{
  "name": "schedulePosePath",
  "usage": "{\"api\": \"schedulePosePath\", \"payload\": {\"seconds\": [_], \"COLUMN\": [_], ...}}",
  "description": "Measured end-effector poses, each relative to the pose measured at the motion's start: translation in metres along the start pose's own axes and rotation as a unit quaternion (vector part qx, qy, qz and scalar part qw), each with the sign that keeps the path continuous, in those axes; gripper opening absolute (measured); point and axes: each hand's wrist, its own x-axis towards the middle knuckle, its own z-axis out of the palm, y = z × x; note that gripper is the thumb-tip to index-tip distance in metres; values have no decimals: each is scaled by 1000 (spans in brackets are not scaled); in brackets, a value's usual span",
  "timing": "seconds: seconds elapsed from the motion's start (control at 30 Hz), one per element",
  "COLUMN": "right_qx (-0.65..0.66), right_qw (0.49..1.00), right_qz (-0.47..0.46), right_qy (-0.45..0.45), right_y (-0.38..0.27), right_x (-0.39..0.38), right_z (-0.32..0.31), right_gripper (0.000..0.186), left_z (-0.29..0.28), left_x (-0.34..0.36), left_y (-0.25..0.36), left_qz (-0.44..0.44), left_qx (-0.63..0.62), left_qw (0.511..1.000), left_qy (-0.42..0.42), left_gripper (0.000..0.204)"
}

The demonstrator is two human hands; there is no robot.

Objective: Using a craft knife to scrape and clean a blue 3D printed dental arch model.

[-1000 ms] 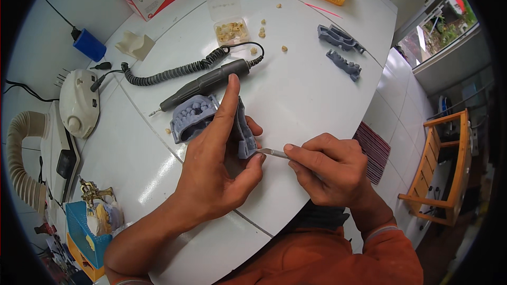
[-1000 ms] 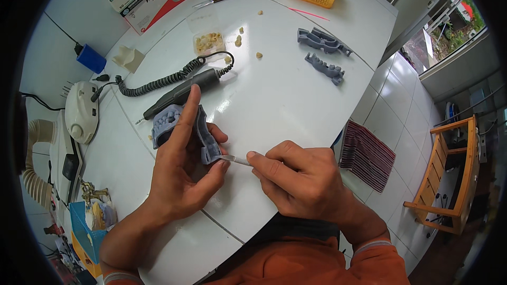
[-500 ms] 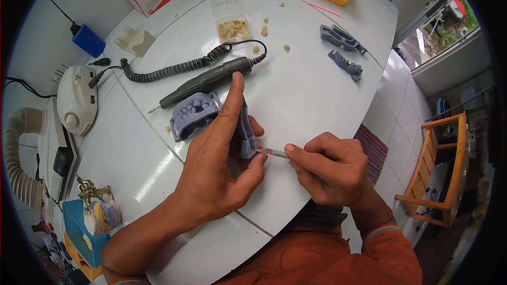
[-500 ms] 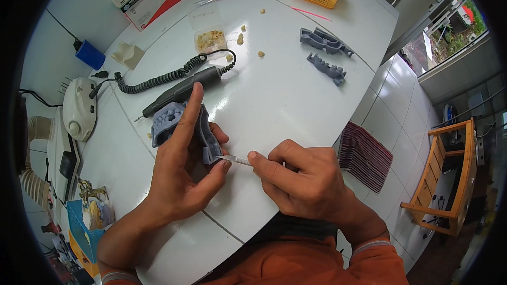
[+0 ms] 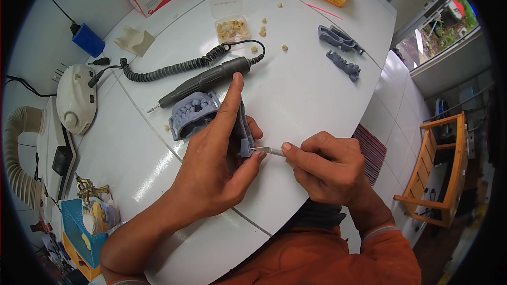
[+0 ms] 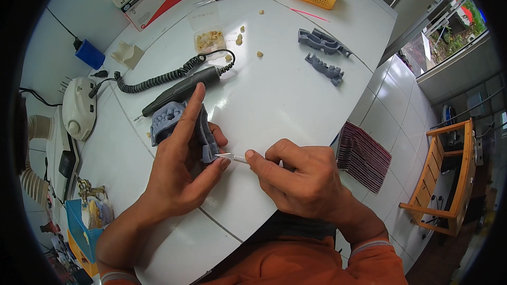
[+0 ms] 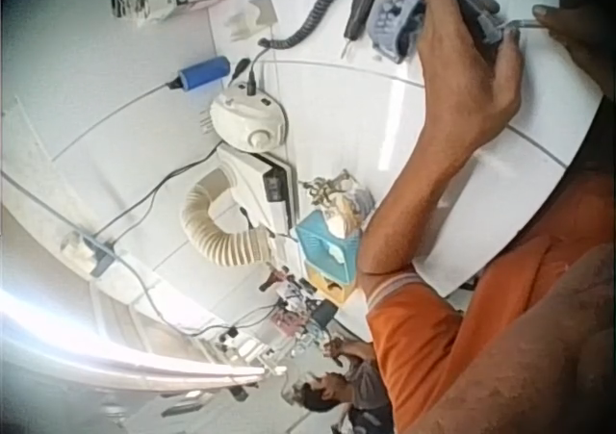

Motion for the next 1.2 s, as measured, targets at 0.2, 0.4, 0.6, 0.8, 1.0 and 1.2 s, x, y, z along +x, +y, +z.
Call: {"api": "schedulePosePath", "payload": {"seconds": [0.2,0.4,0.6,0.8,1.0,1.2], "right_qx": [-6,1,-2,-9,-3,-3], "right_qw": [1000,1000,1000,1000,1000,1000], "right_qz": [-2,-8,-6,-5,-9,-14], "right_qy": [-6,-4,-9,-11,-8,-5], "right_y": [0,0,0,-1,1,1], "right_x": [0,1,1,0,0,0], "right_z": [-2,-1,-1,-2,0,0], "right_gripper": [35,33,32,32,32,31], "left_z": [1,0,-2,-3,-4,-5], "left_x": [1,0,1,3,5,5], "left_y": [5,6,7,10,8,13], "left_qz": [-11,2,-35,-40,-29,-45], "left_qx": [-14,10,-33,-31,-18,-3], "left_qw": [1000,1000,999,998,999,998], "left_qy": [-3,-7,-22,-28,-33,-41], "left_gripper": [106,95,90,87,88,88]}}
